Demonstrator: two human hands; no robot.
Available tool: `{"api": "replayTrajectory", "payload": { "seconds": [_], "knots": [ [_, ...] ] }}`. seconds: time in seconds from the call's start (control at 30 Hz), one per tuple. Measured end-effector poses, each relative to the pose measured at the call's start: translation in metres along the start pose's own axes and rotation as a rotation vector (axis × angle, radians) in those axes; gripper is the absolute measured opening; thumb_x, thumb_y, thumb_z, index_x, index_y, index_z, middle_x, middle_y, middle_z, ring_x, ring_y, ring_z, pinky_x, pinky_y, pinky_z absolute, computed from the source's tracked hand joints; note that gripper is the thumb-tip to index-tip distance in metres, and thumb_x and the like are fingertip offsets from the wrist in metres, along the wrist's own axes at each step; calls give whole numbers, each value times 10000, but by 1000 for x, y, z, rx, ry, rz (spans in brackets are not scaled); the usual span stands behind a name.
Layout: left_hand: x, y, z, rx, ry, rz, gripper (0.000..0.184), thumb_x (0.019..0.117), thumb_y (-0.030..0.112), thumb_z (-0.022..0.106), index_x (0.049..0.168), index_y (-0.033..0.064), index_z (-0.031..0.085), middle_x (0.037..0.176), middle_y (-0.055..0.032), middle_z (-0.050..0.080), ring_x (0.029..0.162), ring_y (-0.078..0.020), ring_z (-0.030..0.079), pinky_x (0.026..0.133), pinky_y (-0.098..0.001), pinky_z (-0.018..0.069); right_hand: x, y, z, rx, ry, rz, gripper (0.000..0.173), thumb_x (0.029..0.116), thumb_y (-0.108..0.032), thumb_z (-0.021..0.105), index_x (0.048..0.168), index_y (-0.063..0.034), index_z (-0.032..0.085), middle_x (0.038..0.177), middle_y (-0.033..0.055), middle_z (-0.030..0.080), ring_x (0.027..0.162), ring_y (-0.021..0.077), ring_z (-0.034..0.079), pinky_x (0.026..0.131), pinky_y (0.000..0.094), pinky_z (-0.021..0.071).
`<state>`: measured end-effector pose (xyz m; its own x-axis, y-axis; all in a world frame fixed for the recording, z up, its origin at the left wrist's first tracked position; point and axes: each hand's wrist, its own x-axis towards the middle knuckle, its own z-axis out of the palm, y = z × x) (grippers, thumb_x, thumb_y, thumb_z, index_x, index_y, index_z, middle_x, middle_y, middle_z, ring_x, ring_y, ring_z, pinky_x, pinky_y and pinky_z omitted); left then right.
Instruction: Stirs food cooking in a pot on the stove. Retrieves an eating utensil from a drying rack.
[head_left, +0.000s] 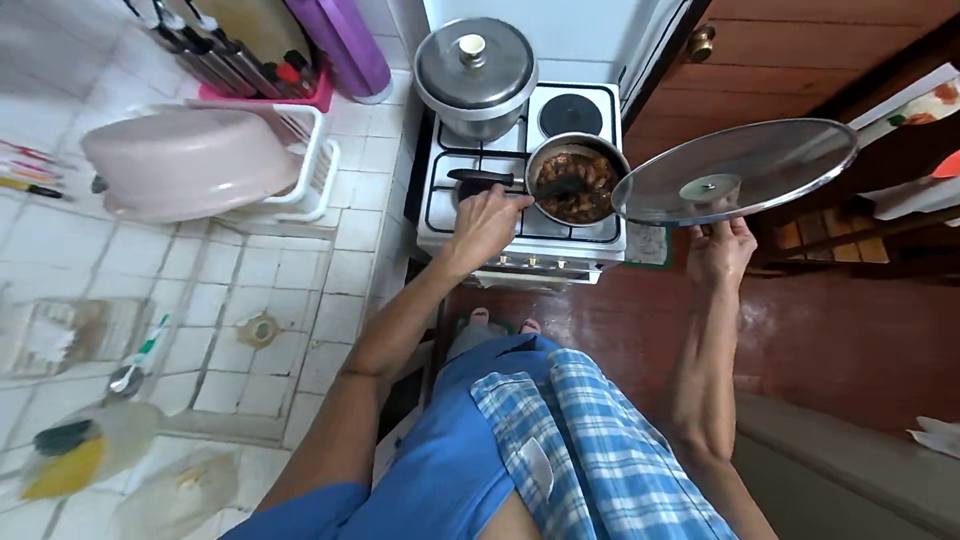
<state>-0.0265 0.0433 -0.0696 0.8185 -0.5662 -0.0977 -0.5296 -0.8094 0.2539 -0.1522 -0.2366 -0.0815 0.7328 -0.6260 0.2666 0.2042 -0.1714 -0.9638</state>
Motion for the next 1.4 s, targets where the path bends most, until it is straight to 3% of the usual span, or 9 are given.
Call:
{"api": "replayTrajectory", "payload": {
  "seconds": [0.13, 0.43, 0.53, 0.7, 0.83, 0.97, 1.07, 1.23, 1.4],
  "knots": [
    [-9, 0, 26, -150, 6, -95, 375, 1072, 263, 516, 1429, 315, 617, 1218, -236, 651, 993, -418, 681, 801, -590, 538, 34, 61, -31, 231, 54, 218, 167, 1060, -115, 503, 1205, -84, 580, 1057, -24, 689, 967, 101, 691, 923, 325, 583],
    [-31, 3, 54, -614, 50, -251, 387, 1096, 278, 483, 1446, 154, 591, 1075, -206, 730, 962, -381, 711, 878, -595, 535, 70, 46, -14, 66, -61, 164, 219, 1038, -111, 558, 1232, -23, 606, 996, -20, 693, 840, 85, 690, 809, 294, 602],
    [-47, 9, 59, -849, 63, -324, 388, 1104, 297, 470, 1434, 119, 566, 913, -175, 709, 724, -280, 680, 701, -465, 574, 86, 43, -14, -107, -165, 89, 349, 1022, -193, 605, 1314, -3, 603, 1137, 30, 693, 949, 87, 689, 880, 301, 589],
    [-39, -2, 89, -1379, 51, -392, 376, 1110, 233, 454, 1413, 39, 561, 848, -100, 659, 589, -106, 546, 557, -250, 476, 110, 28, 3, -430, -381, -18, 430, 1015, -247, 614, 1335, 39, 588, 1241, 166, 662, 1078, 140, 668, 992, 346, 543],
    [-47, -9, 97, -1709, 176, -394, 350, 1112, 231, 446, 1379, 57, 591, 804, -53, 632, 554, -73, 514, 503, -197, 430, 119, 19, 14, -601, -474, -115, 488, 1005, -330, 622, 1320, 43, 596, 1228, 222, 650, 1088, 193, 657, 994, 372, 526],
    [-95, -25, 72, -1699, 379, -370, 371, 1115, 251, 417, 1423, 93, 550, 787, -22, 611, 540, -37, 477, 486, -165, 392, 114, 7, 30, -713, -556, -242, 531, 1022, -383, 591, 1317, 58, 598, 1219, 274, 649, 1097, 268, 654, 1001, 416, 506],
    [-143, -44, 40, -1701, 554, -408, 365, 1112, 213, 410, 1418, 67, 547, 780, -17, 609, 529, -26, 467, 459, -155, 376, 96, -2, 56, -719, -629, -367, 502, 1016, -387, 594, 1257, 52, 631, 1130, 281, 664, 1003, 284, 663, 927, 440, 524],
    [-236, -85, 23, -1629, 821, -421, 362, 1108, 207, 395, 1406, 81, 557, 740, 8, 605, 483, -10, 466, 413, -132, 378, 22, -37, 139, -818, -843, -522, 446, 1001, -318, 625, 1233, 62, 653, 1138, 340, 653, 1071, 498, 631, 947, 644, 474],
    [-338, -119, 33, -1538, 921, -528, 372, 1100, 310, 414, 1412, 185, 574, 716, 19, 581, 446, -10, 434, 393, -131, 369, -69, -33, 254, -783, -1098, -565, 333, 987, -216, 674, 1209, 32, 666, 1101, 296, 677, 1059, 509, 641, 912, 688, 491]
  ]
}}
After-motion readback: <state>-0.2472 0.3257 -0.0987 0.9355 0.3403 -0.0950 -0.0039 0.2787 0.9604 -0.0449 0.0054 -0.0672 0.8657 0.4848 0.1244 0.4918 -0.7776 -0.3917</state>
